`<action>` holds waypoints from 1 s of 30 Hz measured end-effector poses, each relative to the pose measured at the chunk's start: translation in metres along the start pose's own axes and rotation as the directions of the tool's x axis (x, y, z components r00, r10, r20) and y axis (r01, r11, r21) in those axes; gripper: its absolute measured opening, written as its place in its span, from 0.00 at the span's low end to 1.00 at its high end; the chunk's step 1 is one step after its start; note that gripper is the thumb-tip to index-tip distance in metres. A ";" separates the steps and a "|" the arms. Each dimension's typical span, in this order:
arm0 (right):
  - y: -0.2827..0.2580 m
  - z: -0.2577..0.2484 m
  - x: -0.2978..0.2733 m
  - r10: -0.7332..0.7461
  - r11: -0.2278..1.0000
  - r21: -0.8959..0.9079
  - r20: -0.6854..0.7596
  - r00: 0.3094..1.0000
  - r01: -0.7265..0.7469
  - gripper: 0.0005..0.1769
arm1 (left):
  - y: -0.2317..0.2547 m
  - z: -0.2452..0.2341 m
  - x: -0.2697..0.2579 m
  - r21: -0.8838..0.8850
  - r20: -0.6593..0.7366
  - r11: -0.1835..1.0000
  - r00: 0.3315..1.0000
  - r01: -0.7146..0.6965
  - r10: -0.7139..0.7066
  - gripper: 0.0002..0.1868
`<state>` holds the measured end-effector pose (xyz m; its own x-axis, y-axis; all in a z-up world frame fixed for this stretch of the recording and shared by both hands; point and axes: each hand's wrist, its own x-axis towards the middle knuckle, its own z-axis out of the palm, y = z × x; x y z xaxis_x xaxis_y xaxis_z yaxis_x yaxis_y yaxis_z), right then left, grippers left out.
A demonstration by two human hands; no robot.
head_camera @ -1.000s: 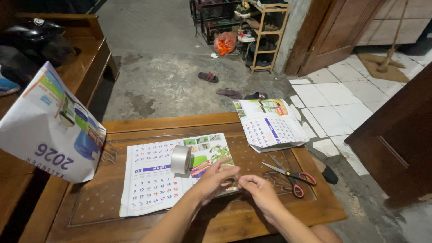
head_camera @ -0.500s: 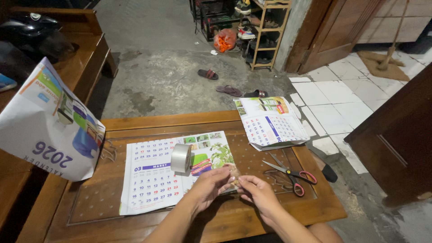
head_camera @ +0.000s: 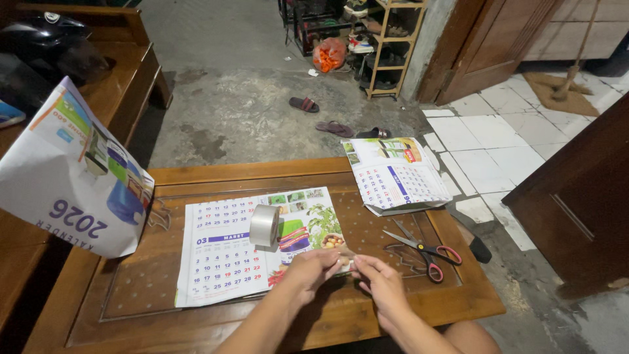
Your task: The person assembles a wall calendar by folding a printed sheet, applying clear tape to the edges, and securing the pages together. They use scissors to trim excess tape and smooth the folded sections to form a bound calendar.
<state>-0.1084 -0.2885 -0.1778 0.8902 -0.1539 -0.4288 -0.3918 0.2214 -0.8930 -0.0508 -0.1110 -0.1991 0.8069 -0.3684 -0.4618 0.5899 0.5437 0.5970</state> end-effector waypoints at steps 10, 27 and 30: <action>0.037 0.006 -0.001 0.010 0.995 0.102 -0.083 0.997 -0.001 0.15 | -0.012 0.011 -0.014 0.301 -0.231 0.951 0.963 -0.065 0.139 0.11; 0.063 0.001 0.031 0.083 0.987 -0.130 -0.126 0.989 -0.099 0.19 | -0.025 -0.005 -0.007 0.929 -0.197 0.367 0.793 -0.035 0.576 0.08; 0.055 0.004 0.034 0.111 0.966 -0.215 -0.154 0.982 -0.143 0.19 | -0.023 0.000 -0.008 0.939 -0.190 0.341 0.772 -0.037 0.606 0.09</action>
<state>-0.0987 -0.2777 -0.2413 0.7945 -0.2751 -0.5413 -0.5559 0.0294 -0.8308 -0.0707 -0.1204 -0.2094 0.9749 0.1880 -0.1191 0.2004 -0.5091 0.8371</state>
